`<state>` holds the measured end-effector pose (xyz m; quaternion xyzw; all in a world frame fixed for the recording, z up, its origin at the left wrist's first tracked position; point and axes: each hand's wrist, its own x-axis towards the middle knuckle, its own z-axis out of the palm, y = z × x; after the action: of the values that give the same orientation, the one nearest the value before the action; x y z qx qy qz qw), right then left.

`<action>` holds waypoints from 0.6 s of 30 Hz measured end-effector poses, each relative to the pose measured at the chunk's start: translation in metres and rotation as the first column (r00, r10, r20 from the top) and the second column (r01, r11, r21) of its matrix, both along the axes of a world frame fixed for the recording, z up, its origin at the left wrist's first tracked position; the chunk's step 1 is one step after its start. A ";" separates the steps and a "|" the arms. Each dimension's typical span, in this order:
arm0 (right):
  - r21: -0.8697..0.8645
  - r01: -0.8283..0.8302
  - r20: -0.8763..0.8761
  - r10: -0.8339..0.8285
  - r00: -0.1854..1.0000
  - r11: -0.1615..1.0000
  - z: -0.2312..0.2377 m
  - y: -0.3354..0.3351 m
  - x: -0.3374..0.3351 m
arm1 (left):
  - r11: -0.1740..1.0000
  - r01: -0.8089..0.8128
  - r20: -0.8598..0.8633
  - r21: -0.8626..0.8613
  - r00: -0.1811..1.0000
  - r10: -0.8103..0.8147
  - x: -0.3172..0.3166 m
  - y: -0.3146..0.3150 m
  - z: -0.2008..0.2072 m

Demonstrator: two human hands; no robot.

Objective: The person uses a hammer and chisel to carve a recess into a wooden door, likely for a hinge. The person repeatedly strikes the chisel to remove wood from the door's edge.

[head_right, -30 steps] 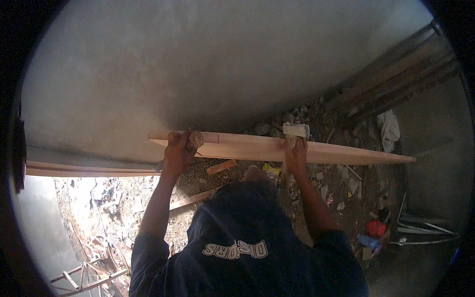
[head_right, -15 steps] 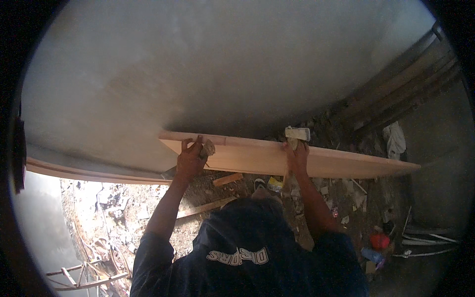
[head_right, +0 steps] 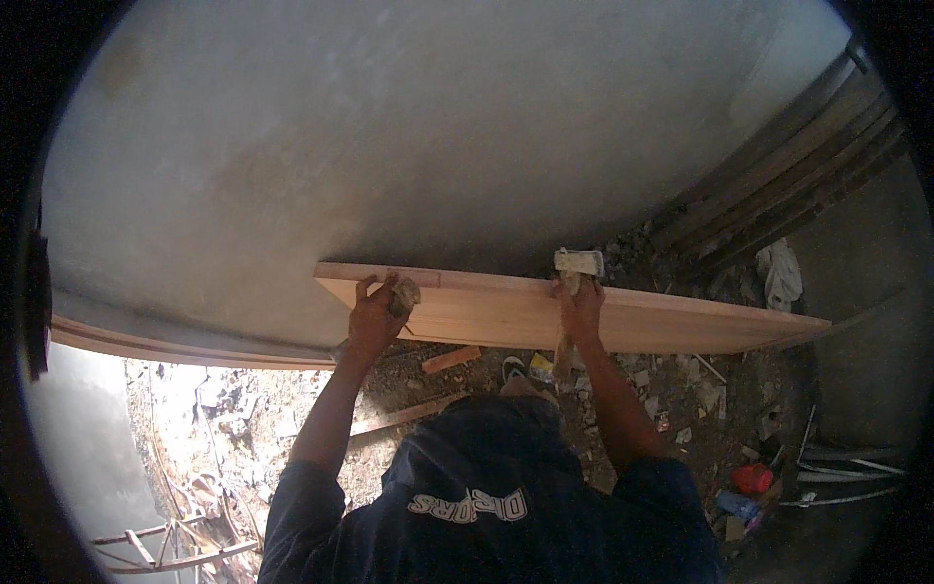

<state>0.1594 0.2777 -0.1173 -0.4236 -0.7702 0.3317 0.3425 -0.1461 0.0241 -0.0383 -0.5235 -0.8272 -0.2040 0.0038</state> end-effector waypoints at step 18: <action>-0.237 0.087 -0.124 -0.119 0.985 0.968 0.024 -0.007 0.001 | 0.498 -0.625 0.790 0.601 0.368 -0.491 -0.007 0.103 0.117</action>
<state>0.1601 0.2707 -0.0932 -0.4763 -0.6780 0.4289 0.3598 -0.1530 0.1266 0.0782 -0.1873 -0.4728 -0.8399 -0.1893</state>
